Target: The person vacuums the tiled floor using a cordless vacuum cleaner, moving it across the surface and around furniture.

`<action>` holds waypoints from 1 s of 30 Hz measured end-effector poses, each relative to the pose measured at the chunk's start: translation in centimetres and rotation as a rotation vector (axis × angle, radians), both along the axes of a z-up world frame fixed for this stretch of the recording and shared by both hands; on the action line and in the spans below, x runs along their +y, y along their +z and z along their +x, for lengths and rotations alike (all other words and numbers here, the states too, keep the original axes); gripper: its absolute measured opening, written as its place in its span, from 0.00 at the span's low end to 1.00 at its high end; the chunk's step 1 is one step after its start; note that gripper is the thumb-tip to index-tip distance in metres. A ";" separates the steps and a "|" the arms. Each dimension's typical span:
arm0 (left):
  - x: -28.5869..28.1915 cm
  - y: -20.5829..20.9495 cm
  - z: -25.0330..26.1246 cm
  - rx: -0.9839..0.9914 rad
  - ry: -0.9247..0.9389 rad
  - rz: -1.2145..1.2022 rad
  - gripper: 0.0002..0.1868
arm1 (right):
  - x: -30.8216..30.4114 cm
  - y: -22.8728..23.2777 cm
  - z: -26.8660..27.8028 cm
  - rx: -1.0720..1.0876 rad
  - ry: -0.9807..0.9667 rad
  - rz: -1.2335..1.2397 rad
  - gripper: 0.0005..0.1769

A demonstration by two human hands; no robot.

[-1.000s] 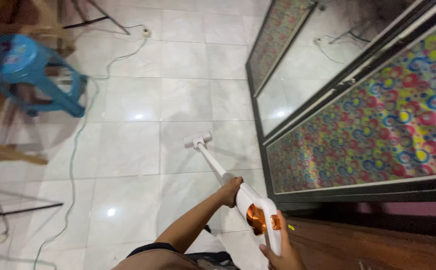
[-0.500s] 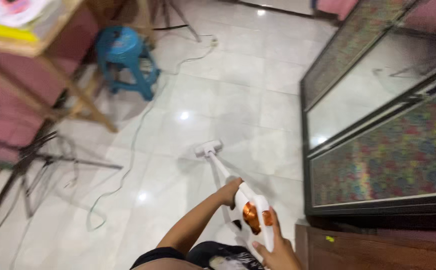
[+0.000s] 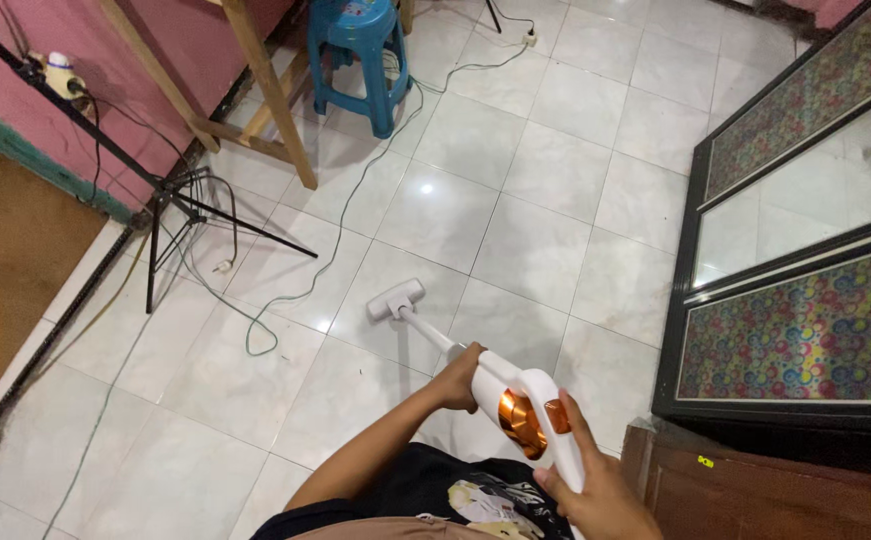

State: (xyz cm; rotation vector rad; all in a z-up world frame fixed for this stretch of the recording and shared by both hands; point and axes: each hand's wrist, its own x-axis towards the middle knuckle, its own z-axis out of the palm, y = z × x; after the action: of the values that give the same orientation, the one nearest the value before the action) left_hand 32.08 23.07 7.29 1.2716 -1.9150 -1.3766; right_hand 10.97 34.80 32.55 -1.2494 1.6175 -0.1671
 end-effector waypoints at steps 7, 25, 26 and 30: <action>-1.0 0.9 -0.5 0.054 -0.013 0.076 0.60 | -1.1 -4.4 -3.6 0.062 -0.040 0.055 0.64; -11.4 -0.9 -4.8 0.064 0.165 0.098 0.58 | -13.8 -6.4 -10.2 0.026 -0.001 -0.102 0.66; -12.2 -1.6 -4.8 0.050 0.186 0.118 0.60 | -14.6 -6.9 -10.0 0.039 0.033 -0.078 0.66; -16.0 -5.4 -4.3 0.092 0.191 -0.118 0.54 | -17.2 -9.5 -8.0 -0.014 0.068 -0.032 0.65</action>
State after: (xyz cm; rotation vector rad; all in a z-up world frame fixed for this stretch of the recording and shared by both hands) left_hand 27.76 7.10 1.94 1.2756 -1.7371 -1.1873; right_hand 2.94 17.60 23.03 -1.3225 1.5638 -0.1592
